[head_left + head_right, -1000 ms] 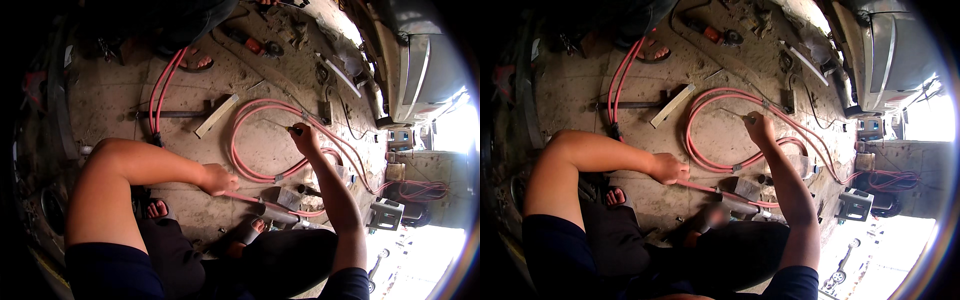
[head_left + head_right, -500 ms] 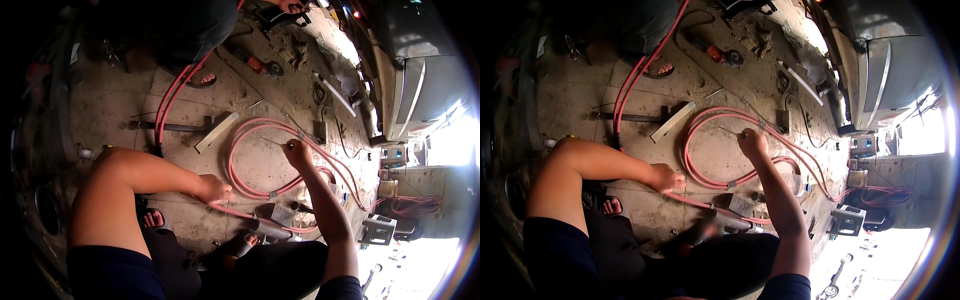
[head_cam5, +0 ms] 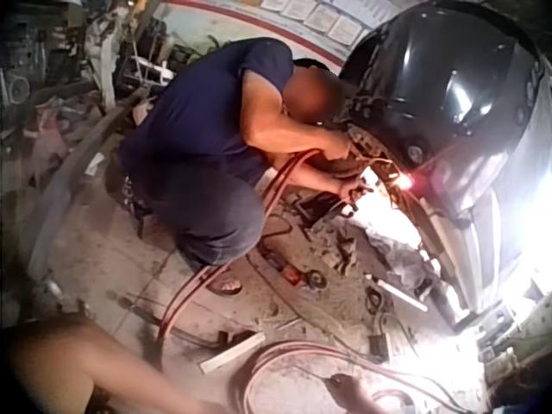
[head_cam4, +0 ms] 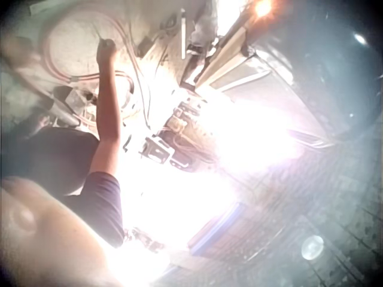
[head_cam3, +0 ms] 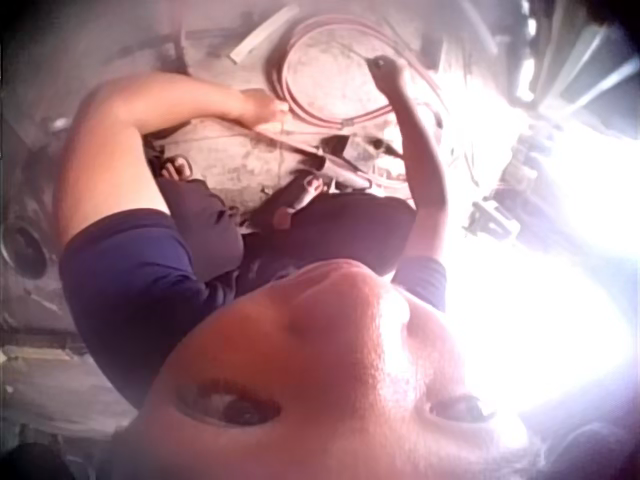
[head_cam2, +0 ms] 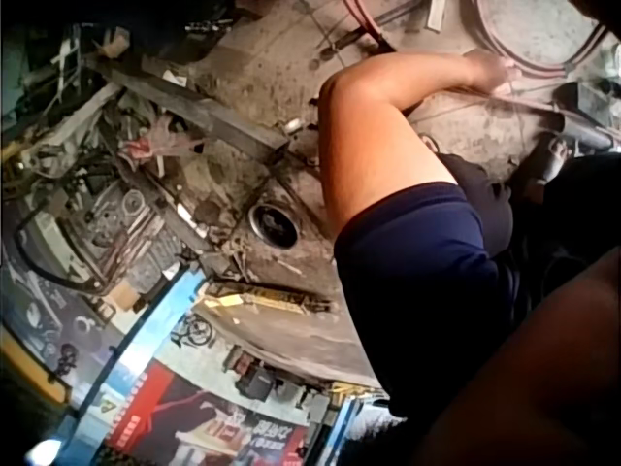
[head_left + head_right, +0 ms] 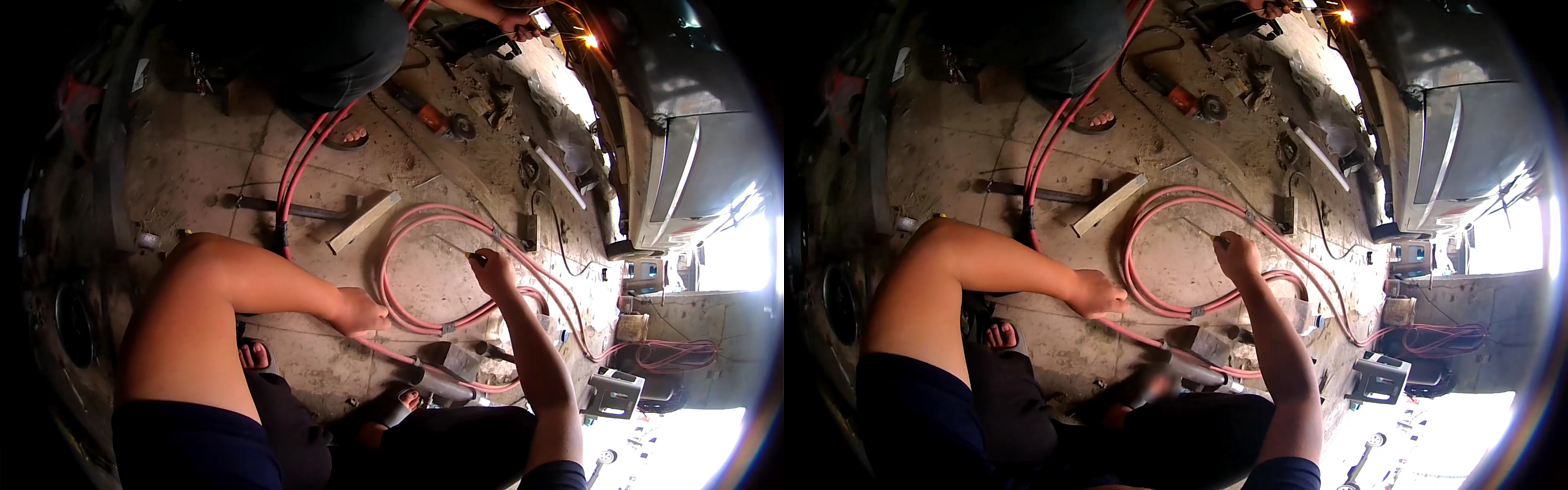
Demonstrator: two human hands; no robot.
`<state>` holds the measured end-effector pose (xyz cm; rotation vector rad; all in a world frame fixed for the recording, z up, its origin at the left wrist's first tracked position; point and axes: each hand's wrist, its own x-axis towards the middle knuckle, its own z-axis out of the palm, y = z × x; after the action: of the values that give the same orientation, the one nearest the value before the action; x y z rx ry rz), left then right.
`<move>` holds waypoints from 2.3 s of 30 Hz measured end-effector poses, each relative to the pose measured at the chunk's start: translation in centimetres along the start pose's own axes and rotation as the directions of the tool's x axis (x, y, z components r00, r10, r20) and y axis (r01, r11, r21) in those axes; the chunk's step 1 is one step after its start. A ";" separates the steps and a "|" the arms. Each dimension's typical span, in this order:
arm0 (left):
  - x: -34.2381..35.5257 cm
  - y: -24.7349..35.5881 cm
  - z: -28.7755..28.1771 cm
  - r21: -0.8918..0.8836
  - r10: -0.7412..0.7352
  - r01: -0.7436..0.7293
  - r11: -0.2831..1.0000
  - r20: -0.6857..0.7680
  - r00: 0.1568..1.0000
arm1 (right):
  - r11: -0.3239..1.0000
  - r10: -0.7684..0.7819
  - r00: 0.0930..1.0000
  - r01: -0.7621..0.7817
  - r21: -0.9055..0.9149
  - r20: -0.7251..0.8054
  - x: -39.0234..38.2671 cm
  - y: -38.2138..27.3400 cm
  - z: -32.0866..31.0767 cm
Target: The person sits on the floor and uses a screwdriver to strip the outer insulation of a red hose. They hold the hose with one hand and scrape the surface with the tool in the other. Another person is visible in the background welding metal parts.
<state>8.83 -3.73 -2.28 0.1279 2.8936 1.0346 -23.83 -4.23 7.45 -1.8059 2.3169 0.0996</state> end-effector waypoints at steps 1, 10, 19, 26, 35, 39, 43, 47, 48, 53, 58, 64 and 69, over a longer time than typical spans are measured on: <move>0.0 -0.1 0.1 0.001 -0.002 0.002 1.000 0.004 1.000 | 1.000 -0.006 1.000 0.006 -0.010 0.001 0.0 0.0 0.1; -0.1 -0.1 0.1 0.021 -0.008 0.008 1.000 0.012 1.000 | 0.998 -0.028 1.000 0.028 -0.063 -0.008 -0.3 -0.7 0.3; -0.3 -0.2 0.3 0.026 0.001 -0.001 1.000 -0.002 1.000 | 0.996 -0.057 0.998 0.056 -0.068 -0.012 0.1 -0.1 0.8; -0.6 -0.2 0.3 0.010 -0.005 0.005 1.000 0.002 1.000 | 0.992 -0.063 0.998 0.061 -0.110 -0.010 -0.3 -0.9 0.6; -0.7 -0.5 0.4 0.009 -0.015 0.015 1.000 0.014 1.000 | 0.993 -0.064 0.998 0.062 -0.097 -0.017 -0.6 -0.9 0.5; -0.7 -0.7 0.6 0.019 -0.047 0.047 0.999 0.023 0.999 | 0.992 -0.084 0.996 0.079 -0.102 -0.042 -0.7 -1.0 0.6; -0.7 -0.5 0.3 0.012 -0.037 0.037 0.999 0.045 0.998 | 0.994 -0.066 0.997 0.063 -0.092 -0.034 -1.0 -0.9 0.4; -0.7 -0.4 -0.1 0.019 -0.051 0.050 0.999 0.065 0.997 | 0.980 -0.094 0.995 0.088 -0.178 -0.022 -1.4 -1.5 0.4; -0.7 -0.3 -0.4 0.026 -0.058 0.057 0.998 0.073 0.996 | 0.980 -0.107 0.994 0.101 -0.173 -0.023 -1.4 -1.2 0.5; -1.0 -0.3 -0.5 0.036 -0.060 0.058 0.998 0.069 0.996 | 0.974 -0.141 0.989 0.134 -0.180 -0.031 -1.1 -0.3 0.6; -1.1 -0.2 -0.2 0.052 -0.072 0.068 0.996 0.079 0.994 | 0.990 -0.098 0.993 0.090 -0.104 -0.073 -1.2 -0.6 0.2; -1.1 -0.2 -0.4 0.074 -0.062 0.057 0.996 0.070 0.996 | 0.986 -0.168 0.967 0.162 -0.046 -0.190 -0.5 -1.6 0.3; -1.1 -0.1 -0.5 0.059 -0.063 0.059 0.996 0.060 0.996 | 0.980 -0.191 0.968 0.181 -0.077 -0.159 -0.2 -2.6 0.9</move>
<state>9.89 -4.23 -1.87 0.0724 2.8530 0.9217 -21.19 -4.51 6.82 -2.1285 2.2584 -0.0086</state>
